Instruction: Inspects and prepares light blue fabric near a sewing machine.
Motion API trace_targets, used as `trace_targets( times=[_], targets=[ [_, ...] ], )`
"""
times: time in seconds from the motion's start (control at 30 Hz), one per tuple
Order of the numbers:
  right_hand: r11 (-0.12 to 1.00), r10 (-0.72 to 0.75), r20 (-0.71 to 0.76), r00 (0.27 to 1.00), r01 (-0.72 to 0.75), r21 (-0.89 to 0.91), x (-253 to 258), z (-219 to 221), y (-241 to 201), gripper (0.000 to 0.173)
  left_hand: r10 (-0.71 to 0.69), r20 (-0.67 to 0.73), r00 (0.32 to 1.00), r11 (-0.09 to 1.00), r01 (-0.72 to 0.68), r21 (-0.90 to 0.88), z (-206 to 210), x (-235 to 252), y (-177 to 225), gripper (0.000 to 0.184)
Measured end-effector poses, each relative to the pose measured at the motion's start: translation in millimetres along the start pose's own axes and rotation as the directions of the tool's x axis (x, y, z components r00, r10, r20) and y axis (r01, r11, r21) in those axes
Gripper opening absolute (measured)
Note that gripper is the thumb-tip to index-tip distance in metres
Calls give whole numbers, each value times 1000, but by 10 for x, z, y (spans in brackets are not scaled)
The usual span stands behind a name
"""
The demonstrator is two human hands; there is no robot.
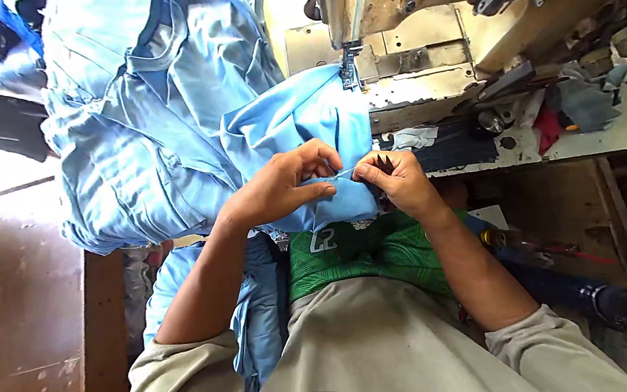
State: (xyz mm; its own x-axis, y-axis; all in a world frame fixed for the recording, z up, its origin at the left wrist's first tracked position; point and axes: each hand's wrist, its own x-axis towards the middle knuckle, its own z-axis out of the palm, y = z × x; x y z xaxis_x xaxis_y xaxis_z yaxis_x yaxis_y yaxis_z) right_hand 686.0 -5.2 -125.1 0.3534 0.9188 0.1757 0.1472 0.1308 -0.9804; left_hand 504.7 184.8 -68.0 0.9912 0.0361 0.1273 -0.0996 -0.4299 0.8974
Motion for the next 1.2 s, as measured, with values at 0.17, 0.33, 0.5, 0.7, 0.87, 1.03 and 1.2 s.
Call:
trace_targets(
  times=[0.17,0.33,0.5,0.7,0.87,1.03,1.2],
  targets=[
    [935,-98,-136,986,44,-353,-24,22,5,17,-44,65,997,995,49,-83,83,-37,-68,33],
    [803,-225,-174,959,81,-591,-69,-47,-214,28,-65,-12,998,981,62,-186,64,-41,-89,46],
    [945,-3,124,992,44,-325,-183,-33,-300,42,-44,-22,999,979,39,-198,98,5,-111,55],
    [976,44,159,986,-9,-218,-175,96,-159,30,-30,-2,1000,988,29,-150,131,45,-48,59],
    [993,54,139,989,-39,-111,-164,177,-105,23,-12,13,1000,999,12,-49,159,54,-18,56],
    [997,40,115,993,-32,-72,-164,225,-101,19,-36,45,998,999,36,-5,187,60,12,56],
    [998,-23,85,996,28,-61,-177,168,-87,17,-23,23,999,999,22,37,197,44,116,59]
  ],
)
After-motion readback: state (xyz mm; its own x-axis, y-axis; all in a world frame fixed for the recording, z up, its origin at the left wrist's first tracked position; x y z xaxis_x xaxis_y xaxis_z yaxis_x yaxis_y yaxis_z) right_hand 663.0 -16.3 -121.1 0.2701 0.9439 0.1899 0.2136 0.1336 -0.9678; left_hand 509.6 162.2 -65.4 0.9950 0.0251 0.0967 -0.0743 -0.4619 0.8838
